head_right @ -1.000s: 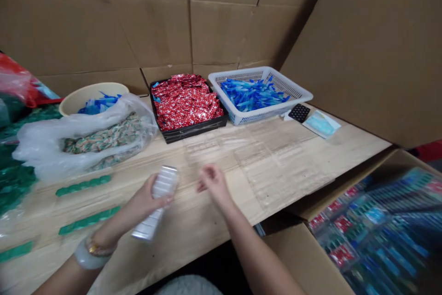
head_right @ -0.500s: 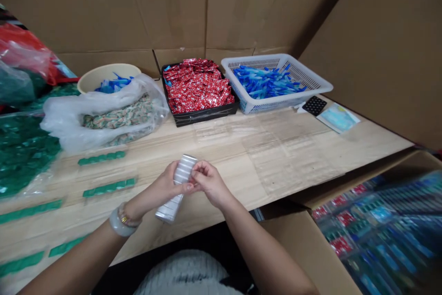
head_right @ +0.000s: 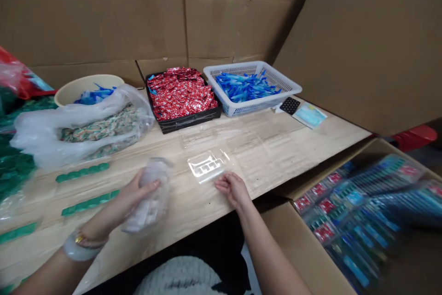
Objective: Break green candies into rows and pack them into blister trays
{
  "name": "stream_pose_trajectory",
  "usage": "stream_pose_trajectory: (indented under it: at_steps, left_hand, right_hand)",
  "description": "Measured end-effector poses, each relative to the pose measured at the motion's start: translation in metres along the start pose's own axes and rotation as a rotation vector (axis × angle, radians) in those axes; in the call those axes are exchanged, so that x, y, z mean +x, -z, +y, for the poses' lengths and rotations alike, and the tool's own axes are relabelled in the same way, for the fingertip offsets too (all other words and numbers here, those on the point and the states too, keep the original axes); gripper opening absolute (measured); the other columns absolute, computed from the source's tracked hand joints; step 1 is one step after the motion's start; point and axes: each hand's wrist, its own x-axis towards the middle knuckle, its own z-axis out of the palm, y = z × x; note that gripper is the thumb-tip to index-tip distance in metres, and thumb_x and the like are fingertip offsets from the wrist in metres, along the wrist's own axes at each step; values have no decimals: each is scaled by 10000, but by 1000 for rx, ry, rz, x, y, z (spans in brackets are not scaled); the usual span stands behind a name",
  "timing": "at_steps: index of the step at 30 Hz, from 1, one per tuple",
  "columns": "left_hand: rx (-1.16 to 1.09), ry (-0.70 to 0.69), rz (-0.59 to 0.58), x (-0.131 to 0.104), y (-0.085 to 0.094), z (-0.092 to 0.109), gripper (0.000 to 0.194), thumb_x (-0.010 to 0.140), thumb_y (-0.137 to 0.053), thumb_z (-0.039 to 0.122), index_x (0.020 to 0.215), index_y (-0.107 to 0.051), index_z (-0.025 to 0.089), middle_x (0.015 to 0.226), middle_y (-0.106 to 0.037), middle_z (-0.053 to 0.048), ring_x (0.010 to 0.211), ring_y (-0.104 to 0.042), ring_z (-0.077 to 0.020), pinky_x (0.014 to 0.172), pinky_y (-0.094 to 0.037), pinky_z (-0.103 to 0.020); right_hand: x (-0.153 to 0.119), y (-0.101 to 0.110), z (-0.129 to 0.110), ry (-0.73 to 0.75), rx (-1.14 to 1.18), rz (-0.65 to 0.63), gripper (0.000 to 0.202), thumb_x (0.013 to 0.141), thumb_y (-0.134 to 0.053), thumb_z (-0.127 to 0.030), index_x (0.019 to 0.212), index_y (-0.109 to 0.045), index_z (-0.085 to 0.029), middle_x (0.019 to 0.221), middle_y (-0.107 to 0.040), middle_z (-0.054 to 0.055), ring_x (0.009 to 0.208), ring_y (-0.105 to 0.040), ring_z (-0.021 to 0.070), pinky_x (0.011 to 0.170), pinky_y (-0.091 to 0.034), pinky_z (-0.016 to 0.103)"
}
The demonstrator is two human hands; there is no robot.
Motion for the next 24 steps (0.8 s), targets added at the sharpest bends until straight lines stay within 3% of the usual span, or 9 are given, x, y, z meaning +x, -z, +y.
stream_pose_trajectory:
  at_steps: [2, 4, 8, 10, 15, 20, 24]
  left_hand:
    - [131, -16, -42, -5, -11, -3, 596, 620, -647, 427, 1110, -420, 174, 1074, -543, -86, 999, -505, -252, 895, -366, -375]
    - [232, -53, -24, -9, -27, -7, 639, 590, -676, 392, 1121, -410, 158, 1096, -521, -104, 1010, -488, -266, 904, -350, -396]
    - [217, -135, -197, -13, -58, -13, 552, 574, -680, 320, 1044, -451, 145, 965, -548, -79, 896, -525, -241, 799, -410, -370]
    - [180, -150, -249, -13, -67, -14, 513, 580, -677, 302, 1017, -457, 145, 917, -547, -62, 853, -527, -219, 745, -425, -335]
    - [143, -187, -268, -17, -67, -21, 537, 606, -675, 313, 1053, -431, 146, 936, -525, -54, 835, -508, -181, 720, -429, -301]
    - [230, -265, -180, -26, -66, -34, 636, 552, -714, 343, 1095, -434, 168, 1021, -506, -70, 926, -497, -213, 800, -414, -355]
    - [341, -377, -144, -29, -72, -29, 680, 494, -746, 334, 1088, -463, 162, 1094, -475, -93, 1028, -453, -250, 897, -358, -385]
  right_hand:
    - [-1, -6, 1, -4, -120, 51, 138, 703, -584, -239, 703, -462, -175, 581, -576, -11, 442, -581, 112, 401, -482, 215]
    - [-17, -21, 4, 61, -222, -1, 196, 698, -607, -289, 762, -453, -187, 561, -554, -41, 367, -531, 100, 326, -423, 202]
    - [-56, -59, 16, 122, -73, -494, 279, 652, -668, -330, 739, -439, -195, 575, -529, -63, 419, -518, 80, 396, -449, 212]
    - [-64, -70, 21, 82, 45, -602, 275, 661, -664, -333, 693, -432, -188, 560, -510, -66, 436, -499, 67, 424, -454, 209]
    - [-64, -67, 21, 41, 75, -613, 236, 671, -655, -326, 722, -469, -189, 570, -512, -66, 462, -500, 69, 459, -477, 224]
    - [-79, -69, 13, 113, -227, -501, 195, 685, -618, -303, 675, -481, -165, 526, -532, -61, 417, -512, 72, 431, -468, 210]
    - [-95, -64, 7, 156, -397, -380, 153, 692, -572, -268, 621, -496, -156, 412, -501, -59, 349, -470, 65, 348, -387, 159]
